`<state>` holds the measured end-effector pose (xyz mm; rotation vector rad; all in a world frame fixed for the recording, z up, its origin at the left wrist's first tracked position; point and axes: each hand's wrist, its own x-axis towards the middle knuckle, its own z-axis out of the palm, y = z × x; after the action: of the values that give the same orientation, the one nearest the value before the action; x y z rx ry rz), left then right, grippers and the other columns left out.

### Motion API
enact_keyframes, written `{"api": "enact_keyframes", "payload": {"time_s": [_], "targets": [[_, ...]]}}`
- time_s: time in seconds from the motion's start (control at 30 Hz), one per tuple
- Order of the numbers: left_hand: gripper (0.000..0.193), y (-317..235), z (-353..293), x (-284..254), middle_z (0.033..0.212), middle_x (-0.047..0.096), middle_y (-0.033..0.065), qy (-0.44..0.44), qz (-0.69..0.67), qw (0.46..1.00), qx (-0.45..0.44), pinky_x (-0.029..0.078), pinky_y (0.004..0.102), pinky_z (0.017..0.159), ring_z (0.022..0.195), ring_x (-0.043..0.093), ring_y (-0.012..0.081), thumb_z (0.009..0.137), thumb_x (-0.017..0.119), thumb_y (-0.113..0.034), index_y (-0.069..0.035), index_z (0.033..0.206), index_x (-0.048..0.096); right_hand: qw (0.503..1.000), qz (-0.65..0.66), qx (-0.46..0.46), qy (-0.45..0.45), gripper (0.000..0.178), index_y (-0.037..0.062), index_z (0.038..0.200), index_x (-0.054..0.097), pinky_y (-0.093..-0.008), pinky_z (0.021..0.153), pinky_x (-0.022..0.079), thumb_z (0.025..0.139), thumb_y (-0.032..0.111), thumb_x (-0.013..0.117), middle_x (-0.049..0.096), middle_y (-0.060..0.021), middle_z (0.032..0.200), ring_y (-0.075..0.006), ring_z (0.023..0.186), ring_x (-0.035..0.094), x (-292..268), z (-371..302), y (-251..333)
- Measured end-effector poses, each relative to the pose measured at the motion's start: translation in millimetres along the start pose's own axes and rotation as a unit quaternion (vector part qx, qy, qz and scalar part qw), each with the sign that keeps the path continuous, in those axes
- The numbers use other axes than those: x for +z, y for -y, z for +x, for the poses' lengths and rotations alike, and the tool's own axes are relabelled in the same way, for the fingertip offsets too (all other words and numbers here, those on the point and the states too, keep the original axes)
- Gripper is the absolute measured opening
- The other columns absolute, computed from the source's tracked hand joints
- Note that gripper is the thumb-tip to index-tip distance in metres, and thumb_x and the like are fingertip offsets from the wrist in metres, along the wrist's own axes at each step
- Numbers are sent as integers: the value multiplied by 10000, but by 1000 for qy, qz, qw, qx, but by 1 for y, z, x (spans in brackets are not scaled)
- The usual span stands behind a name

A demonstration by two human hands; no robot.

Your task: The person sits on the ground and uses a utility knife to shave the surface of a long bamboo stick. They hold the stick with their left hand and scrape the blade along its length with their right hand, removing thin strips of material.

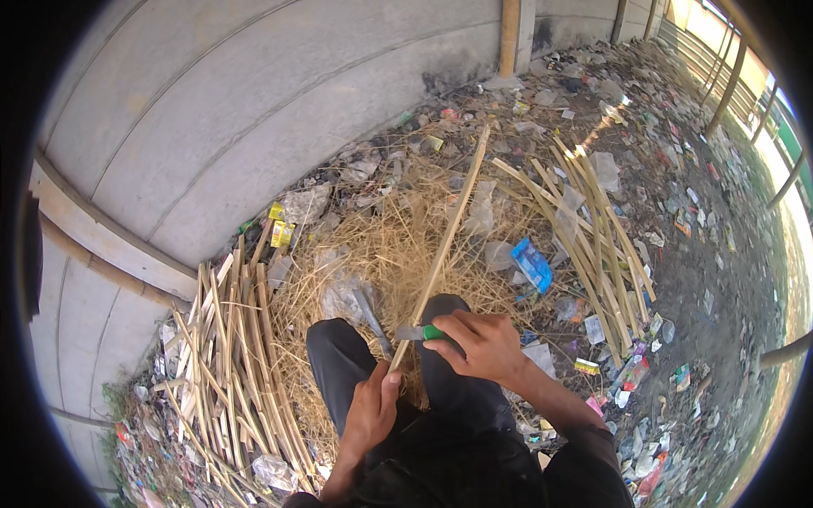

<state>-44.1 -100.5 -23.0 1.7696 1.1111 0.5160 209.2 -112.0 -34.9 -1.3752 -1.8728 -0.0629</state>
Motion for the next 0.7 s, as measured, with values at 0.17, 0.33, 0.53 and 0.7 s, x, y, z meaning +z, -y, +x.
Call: {"api": "enact_keyframes", "payload": {"time_s": [0.17, 0.33, 0.53, 0.7], "targets": [[369, -4, -2, -4, 790, 649, 341, 2, 13, 1000, -12, 473, 635, 696, 834, 657, 588, 1190, 484, -351, 6, 1149, 573, 1000, -3, 0, -11, 275, 125, 1074, 725, -347, 519, 532, 960, 345, 842, 738, -25, 838, -226, 620, 722, -1, 3, 2], [340, -3, -23, -8, 798, 662, 335, 37, 37, 998, -37, 477, 634, 709, 862, 656, 589, 1187, 493, -339, -14, 1149, 582, 979, -34, 143, -138, 250, 29, 1111, 742, -365, 587, 584, 1029, 261, 780, 792, -142, 937, -294, 677, 760, -18, 14, -50], [374, 18, -40, -12, 801, 664, 325, 54, 34, 997, -50, 479, 627, 716, 840, 653, 586, 1193, 467, -349, -3, 1128, 592, 962, -37, 219, -157, 274, -1, 1140, 729, -383, 649, 572, 1067, 263, 744, 785, -190, 941, -298, 754, 775, -53, 11, -89], [521, 31, -22, -19, 670, 578, 127, 66, -115, 987, -95, 493, 436, 573, 560, 615, 297, 1219, 381, -427, -1, 1018, 604, 992, 25, 102, -71, 271, 32, 1112, 719, -373, 597, 571, 1012, 273, 794, 779, -109, 922, -305, 710, 762, -9, -2, -42]]}}
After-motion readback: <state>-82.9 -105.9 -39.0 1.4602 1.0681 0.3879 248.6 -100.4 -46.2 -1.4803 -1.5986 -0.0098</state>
